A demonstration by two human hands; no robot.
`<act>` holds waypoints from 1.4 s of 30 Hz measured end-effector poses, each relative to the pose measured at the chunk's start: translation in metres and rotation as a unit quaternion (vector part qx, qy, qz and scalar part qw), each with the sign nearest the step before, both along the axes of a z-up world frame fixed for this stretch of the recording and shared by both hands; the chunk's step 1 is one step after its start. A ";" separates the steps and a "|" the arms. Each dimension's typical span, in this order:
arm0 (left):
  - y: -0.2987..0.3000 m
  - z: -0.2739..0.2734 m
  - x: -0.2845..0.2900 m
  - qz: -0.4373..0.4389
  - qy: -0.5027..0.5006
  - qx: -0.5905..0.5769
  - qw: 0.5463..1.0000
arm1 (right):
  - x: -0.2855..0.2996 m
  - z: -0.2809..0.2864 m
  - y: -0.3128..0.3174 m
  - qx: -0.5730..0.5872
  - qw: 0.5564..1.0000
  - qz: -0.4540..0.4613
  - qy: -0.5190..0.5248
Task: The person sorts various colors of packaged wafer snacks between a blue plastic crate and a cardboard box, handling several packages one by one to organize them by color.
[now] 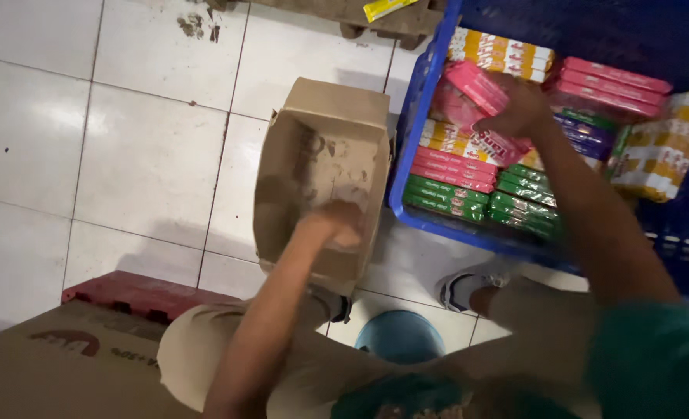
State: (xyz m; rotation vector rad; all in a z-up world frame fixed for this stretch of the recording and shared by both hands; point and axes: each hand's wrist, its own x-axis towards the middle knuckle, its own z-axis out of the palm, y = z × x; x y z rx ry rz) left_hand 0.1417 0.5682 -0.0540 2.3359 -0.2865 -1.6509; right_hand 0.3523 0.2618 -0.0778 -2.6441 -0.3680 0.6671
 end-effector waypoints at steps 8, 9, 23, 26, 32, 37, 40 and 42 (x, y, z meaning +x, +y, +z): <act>0.016 0.073 0.020 0.254 -0.309 -0.208 0.893 | -0.025 0.134 -0.025 0.262 0.949 -0.169 0.039; 0.008 0.117 0.018 0.332 -0.247 -0.248 0.876 | -0.036 0.151 -0.020 0.333 0.926 -0.171 0.040; 0.019 0.126 -0.011 0.605 -0.209 -0.449 0.623 | -0.165 0.116 0.087 0.496 0.857 -0.085 0.115; 0.050 0.103 -0.006 0.562 -0.294 -0.343 0.693 | -0.177 0.092 0.079 0.303 0.952 0.042 -0.022; 0.093 0.023 0.012 0.418 -0.422 -0.187 0.783 | -0.199 0.056 0.079 0.088 0.957 0.197 -0.195; 0.094 -0.032 0.021 0.125 -0.478 -0.274 0.825 | -0.204 0.056 0.079 0.073 0.943 0.198 -0.259; 0.094 -0.074 0.026 0.123 -0.411 -0.140 0.893 | -0.205 0.046 0.080 0.015 0.902 0.181 -0.391; 0.094 -0.098 0.031 0.008 -0.435 -0.082 0.897 | -0.208 0.057 0.083 -0.017 0.889 0.193 -0.415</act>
